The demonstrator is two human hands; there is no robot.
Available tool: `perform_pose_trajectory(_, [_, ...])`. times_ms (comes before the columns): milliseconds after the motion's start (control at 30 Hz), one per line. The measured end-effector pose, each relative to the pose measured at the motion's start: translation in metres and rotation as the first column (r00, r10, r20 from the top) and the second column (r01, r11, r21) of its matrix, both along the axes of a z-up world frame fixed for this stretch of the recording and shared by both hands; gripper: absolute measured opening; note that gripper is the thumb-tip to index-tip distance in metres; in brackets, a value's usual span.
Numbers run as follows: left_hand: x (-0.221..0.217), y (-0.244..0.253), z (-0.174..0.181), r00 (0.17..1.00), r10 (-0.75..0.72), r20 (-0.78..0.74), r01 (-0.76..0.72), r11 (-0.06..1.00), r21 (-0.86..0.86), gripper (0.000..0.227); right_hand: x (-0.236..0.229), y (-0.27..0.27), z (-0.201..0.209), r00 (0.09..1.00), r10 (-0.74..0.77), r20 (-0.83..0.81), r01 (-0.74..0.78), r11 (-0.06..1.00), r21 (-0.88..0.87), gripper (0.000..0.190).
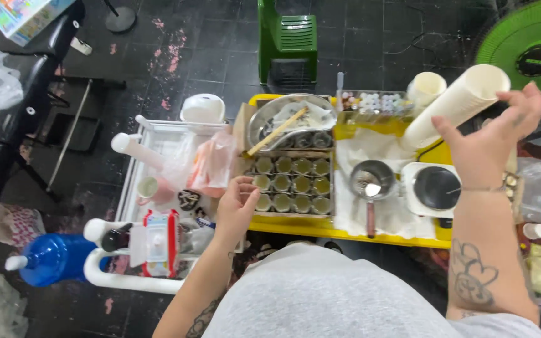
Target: The person sits at a candle-making workbench and repeatedly wipes the inside and outside of a white plastic pouring cup with tissue, setting the cup down and picking it back up to wipe more. They then use chopsticks to lift finished wicks out of a mold tray on the bench.
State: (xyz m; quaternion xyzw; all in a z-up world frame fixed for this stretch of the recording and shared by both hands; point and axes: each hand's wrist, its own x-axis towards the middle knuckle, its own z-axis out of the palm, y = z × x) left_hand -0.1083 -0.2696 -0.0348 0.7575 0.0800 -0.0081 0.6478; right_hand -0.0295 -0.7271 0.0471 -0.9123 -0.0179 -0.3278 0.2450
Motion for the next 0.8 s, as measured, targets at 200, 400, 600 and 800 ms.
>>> perform_pose_trajectory(200, [0.016, 0.058, -0.016, 0.994, -0.1, -0.049, 0.102, 0.994, 0.033, 0.031, -0.028, 0.09, -0.037, 0.993, -0.037, -0.113, 0.055, 0.986, 0.158, 0.086])
perform_pose_trajectory(400, [0.039, 0.066, -0.008, 0.986, -0.153, -0.07, 0.159, 0.983, 0.093, 0.028, -0.048, 0.143, -0.052, 0.969, 0.122, -0.215, -0.059, 0.958, 0.281, 0.092])
perform_pose_trajectory(600, [0.079, 0.043, -0.018, 0.949, -0.232, 0.212, 0.095, 0.855, 0.51, 0.025, -0.064, 0.162, -0.041, 0.893, 0.244, -0.378, -0.128, 0.943, 0.306, 0.071])
perform_pose_trajectory(800, [0.135, 0.01, -0.05, 0.964, -0.263, 0.04, 0.119, 0.561, 0.819, 0.038, -0.068, 0.174, 0.002, 0.703, 0.372, -0.606, -0.195, 0.92, 0.339, 0.068])
